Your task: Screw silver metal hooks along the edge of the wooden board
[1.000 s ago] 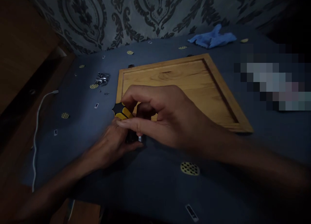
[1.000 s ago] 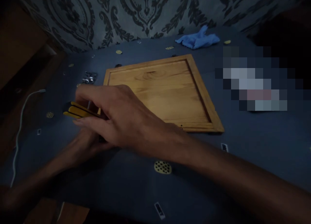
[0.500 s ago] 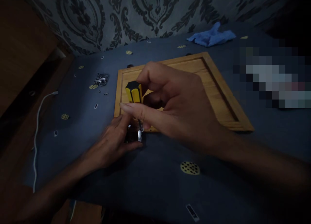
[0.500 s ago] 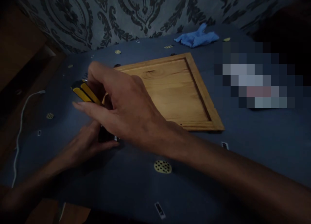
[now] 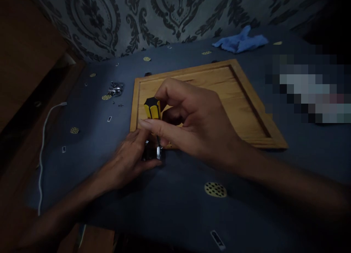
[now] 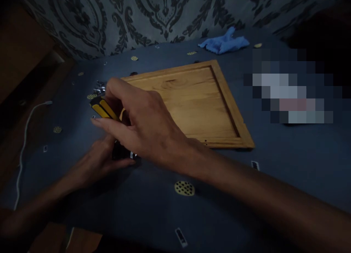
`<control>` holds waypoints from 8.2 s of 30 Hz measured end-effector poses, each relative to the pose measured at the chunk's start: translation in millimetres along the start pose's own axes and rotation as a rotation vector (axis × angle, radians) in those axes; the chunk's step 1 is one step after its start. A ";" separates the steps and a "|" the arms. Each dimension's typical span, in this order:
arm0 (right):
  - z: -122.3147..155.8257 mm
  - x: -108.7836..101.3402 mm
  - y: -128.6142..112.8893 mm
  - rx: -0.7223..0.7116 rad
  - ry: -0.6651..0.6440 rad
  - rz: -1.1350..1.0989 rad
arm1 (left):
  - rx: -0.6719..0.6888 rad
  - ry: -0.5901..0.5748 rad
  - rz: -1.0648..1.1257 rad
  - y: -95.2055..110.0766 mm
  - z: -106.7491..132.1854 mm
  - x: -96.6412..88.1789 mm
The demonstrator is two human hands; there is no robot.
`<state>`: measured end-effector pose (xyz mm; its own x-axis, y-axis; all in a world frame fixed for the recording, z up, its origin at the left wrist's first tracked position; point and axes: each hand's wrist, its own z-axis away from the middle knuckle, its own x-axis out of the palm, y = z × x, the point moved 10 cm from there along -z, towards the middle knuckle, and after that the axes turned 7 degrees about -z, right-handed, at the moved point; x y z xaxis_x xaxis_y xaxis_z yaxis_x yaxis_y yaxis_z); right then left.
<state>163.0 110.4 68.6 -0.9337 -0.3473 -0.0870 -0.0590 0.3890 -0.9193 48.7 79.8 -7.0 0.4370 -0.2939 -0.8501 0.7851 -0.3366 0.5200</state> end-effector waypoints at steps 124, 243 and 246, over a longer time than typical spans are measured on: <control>57.4 25.3 56.4 -0.141 -0.301 0.625 | 0.122 0.023 -0.024 1.0 6.6 4.6; 7.3 17.5 8.5 0.032 -0.204 -0.274 | 0.099 0.053 -0.037 -0.1 3.1 2.0; 5.9 19.7 8.5 0.033 -0.194 -0.341 | 0.085 0.057 -0.035 -3.1 2.5 3.3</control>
<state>146.2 101.8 56.8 -0.7782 -0.6079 0.1576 -0.3402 0.1972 -0.9195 46.6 77.6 -11.2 0.4358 -0.2304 -0.8701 0.7615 -0.4210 0.4929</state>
